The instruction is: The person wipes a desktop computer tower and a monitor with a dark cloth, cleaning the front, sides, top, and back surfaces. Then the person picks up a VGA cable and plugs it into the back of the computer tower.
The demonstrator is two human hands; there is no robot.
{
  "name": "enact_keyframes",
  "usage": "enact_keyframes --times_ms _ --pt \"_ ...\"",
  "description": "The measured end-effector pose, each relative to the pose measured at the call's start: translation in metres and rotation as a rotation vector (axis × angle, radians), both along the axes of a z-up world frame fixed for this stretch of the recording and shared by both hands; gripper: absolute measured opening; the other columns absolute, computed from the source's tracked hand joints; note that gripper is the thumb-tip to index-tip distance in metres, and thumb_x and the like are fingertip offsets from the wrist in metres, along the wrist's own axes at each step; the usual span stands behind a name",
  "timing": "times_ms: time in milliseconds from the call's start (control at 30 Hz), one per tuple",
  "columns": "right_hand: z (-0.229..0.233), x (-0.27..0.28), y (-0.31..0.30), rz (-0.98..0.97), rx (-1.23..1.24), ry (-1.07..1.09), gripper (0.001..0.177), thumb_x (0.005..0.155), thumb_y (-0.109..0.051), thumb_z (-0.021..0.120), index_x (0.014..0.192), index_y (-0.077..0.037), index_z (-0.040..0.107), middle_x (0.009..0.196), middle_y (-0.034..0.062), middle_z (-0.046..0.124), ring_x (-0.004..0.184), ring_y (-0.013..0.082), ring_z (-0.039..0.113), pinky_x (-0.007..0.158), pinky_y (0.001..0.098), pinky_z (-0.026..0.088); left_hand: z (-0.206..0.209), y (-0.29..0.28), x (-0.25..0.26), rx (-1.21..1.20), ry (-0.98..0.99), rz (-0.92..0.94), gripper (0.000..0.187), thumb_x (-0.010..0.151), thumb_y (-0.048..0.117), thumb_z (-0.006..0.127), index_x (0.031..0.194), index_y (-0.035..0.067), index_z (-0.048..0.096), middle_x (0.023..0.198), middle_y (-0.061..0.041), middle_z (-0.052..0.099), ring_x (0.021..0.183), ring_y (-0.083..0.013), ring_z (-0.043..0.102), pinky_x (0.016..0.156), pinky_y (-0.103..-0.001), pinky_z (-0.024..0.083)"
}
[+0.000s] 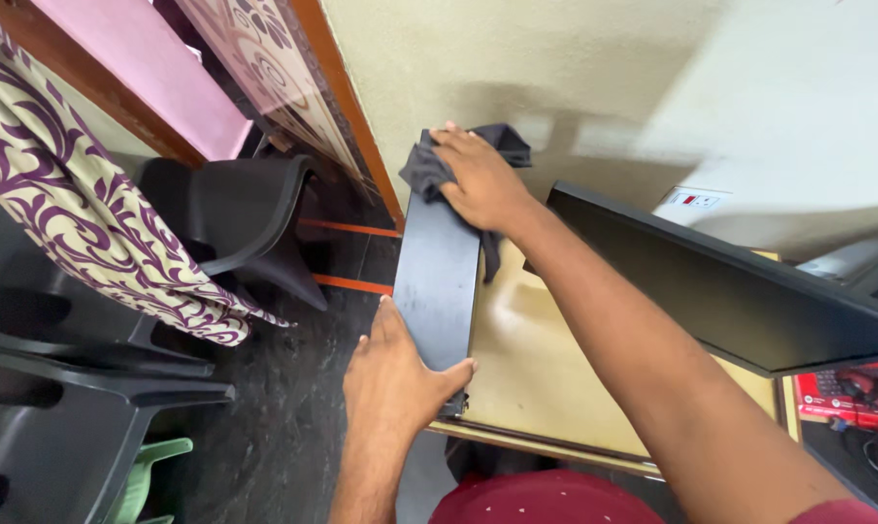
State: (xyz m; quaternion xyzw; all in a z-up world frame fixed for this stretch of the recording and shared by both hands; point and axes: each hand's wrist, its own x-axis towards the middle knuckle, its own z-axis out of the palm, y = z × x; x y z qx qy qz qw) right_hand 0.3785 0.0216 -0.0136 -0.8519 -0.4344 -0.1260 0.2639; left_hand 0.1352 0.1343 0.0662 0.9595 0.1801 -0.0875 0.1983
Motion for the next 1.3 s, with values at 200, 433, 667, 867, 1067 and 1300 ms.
enact_keyframes --times_ms 200,433,667,867,1067,1300 --pt "0.001 -0.102 -0.019 0.271 -0.002 -0.013 0.069 0.09 -0.033 0.066 0.146 0.001 0.048 0.156 0.0216 0.045 0.148 0.0373 0.037 0.122 0.0543 0.024 -0.01 0.008 -0.002 -0.042 -0.022 -0.025 0.132 0.056 0.059 0.091 0.152 -0.009 0.029 0.152 -0.025 0.047 0.132 -0.0322 0.052 0.116 -0.044 0.032" --pt "0.002 -0.125 -0.031 0.236 0.099 0.165 0.06 0.094 -0.02 0.054 0.152 -0.003 0.046 0.162 0.0156 0.043 0.156 0.0354 0.029 0.128 0.0542 0.017 -0.009 0.007 0.0 -0.016 -0.001 -0.067 0.133 0.057 0.062 0.089 0.15 -0.012 0.03 0.156 -0.027 0.04 0.137 -0.031 0.046 0.115 -0.048 0.029" --pt "-0.037 -0.066 -0.009 -0.164 0.699 0.36 0.047 0.112 -0.019 0.039 0.155 -0.002 0.039 0.166 0.0195 0.039 0.16 0.0324 0.028 0.13 0.0406 0.02 0.0 0.005 0.0 0.02 0.016 -0.076 0.129 0.061 0.062 0.087 0.146 -0.015 0.029 0.153 -0.03 0.04 0.137 -0.0324 0.048 0.116 -0.047 0.032" --pt "-0.089 -0.191 -0.011 -0.334 0.987 1.096 0.056 0.113 -0.039 0.042 0.142 0.008 0.052 0.14 0.0217 0.061 0.129 0.0271 0.056 0.111 0.0384 0.045 -0.002 0.003 0.001 0.034 0.017 -0.083 0.131 0.061 0.061 0.088 0.149 -0.015 0.028 0.151 -0.031 0.039 0.135 -0.0347 0.049 0.114 -0.048 0.033" --pt "-0.111 -0.109 0.001 -0.345 1.068 0.885 0.057 0.11 -0.046 0.038 0.141 0.0 0.051 0.132 0.0139 0.063 0.121 0.0222 0.059 0.105 0.0358 0.046 -0.003 0.001 0.003 0.07 0.031 -0.099 0.129 0.062 0.059 0.087 0.149 -0.016 0.028 0.154 -0.033 0.038 0.133 -0.037 0.05 0.113 -0.048 0.034" --pt "-0.133 -0.098 -0.005 -0.375 1.038 0.989 0.059 0.106 -0.046 0.041 0.148 -0.004 0.042 0.138 0.0139 0.059 0.126 0.023 0.057 0.107 0.0354 0.044 -0.006 -0.001 0.003 0.097 -0.011 -0.103 0.125 0.064 0.056 0.086 0.148 -0.017 0.03 0.153 -0.035 0.04 0.129 -0.0419 0.053 0.113 -0.044 0.037"
